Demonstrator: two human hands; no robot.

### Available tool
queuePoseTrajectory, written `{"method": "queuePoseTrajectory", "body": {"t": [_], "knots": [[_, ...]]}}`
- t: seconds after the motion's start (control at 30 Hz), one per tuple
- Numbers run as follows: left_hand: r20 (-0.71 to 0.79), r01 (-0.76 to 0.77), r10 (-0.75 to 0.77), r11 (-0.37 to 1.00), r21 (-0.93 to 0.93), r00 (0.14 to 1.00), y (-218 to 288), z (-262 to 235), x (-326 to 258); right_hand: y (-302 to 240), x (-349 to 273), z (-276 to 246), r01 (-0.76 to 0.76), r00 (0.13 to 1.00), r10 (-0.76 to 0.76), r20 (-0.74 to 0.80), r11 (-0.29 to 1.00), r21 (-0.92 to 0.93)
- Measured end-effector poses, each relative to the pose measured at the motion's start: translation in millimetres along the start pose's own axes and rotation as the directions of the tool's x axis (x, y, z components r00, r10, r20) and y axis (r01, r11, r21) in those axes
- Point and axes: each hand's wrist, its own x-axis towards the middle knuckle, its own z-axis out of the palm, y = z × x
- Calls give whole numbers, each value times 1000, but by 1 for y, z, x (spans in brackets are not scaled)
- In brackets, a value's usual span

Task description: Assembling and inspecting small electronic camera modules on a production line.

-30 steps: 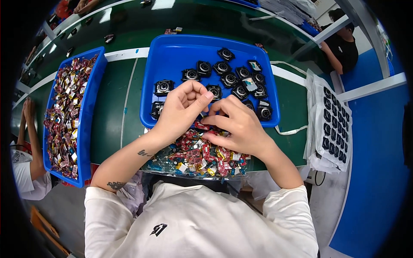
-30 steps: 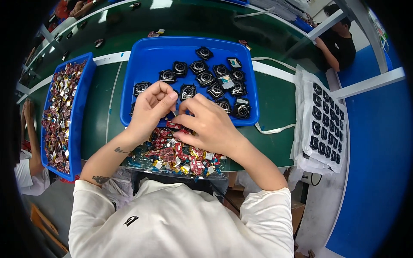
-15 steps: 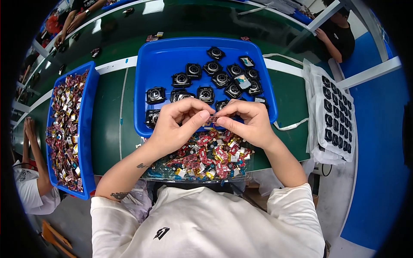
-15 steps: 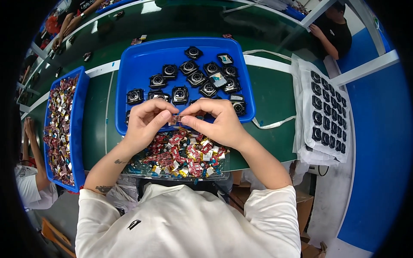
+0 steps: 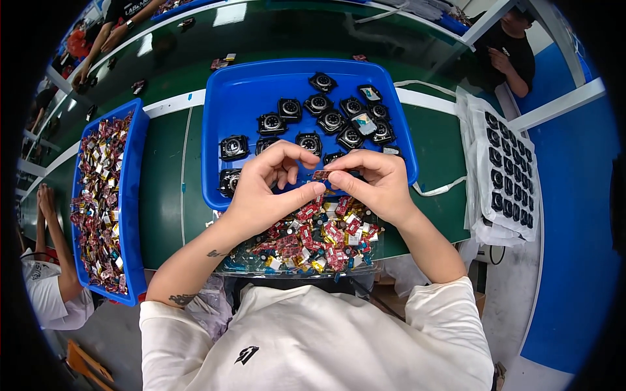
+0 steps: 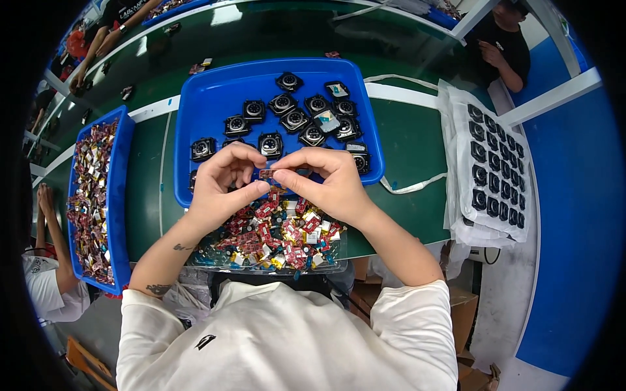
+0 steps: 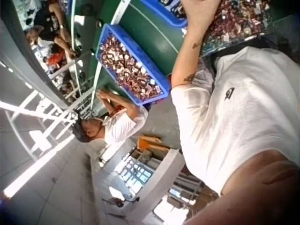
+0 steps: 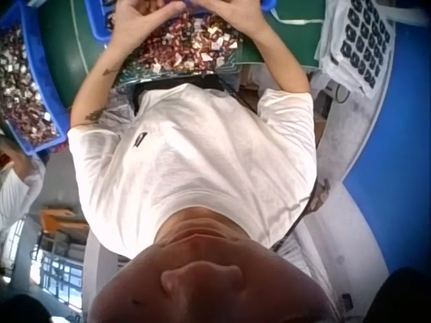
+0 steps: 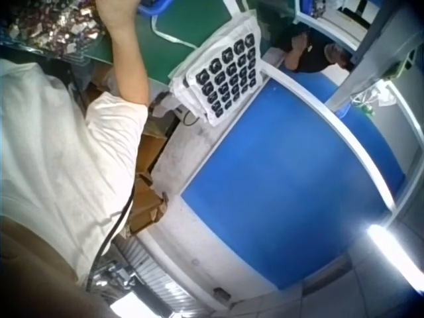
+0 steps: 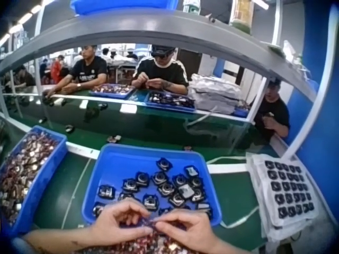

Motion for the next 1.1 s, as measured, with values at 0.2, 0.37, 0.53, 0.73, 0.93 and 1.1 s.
{"method": "queuePoseTrajectory", "body": {"t": [0.2, 0.37, 0.53, 0.73, 0.93, 1.1], "knots": [[-47, 41, -56, 961, -275, 997, -5, 0, -2, 1, 0, 3, 46, 997, -38, -74, 993, 106], [3, 119, -121, 975, -186, 993, -1, -2, -2, -5, -1, 5, -70, 994, 78, -81, 993, 94], [80, 290, -293, 956, 47, 953, 5, -2, 0, 5, -3, 3, 48, 996, -52, -65, 996, -73], [47, 85, -89, 993, 88, 995, -3, -2, -2, 5, -2, 4, 85, 992, -87, -95, 996, -21], [67, 96, -106, 985, 141, 992, 2, -1, -2, 1, -4, 0, -16, 999, 18, -33, 998, 65], [67, 63, -75, 985, 158, 995, 0, 0, -3, 0, -2, 0, 67, 994, -60, 92, 995, -73]]}}
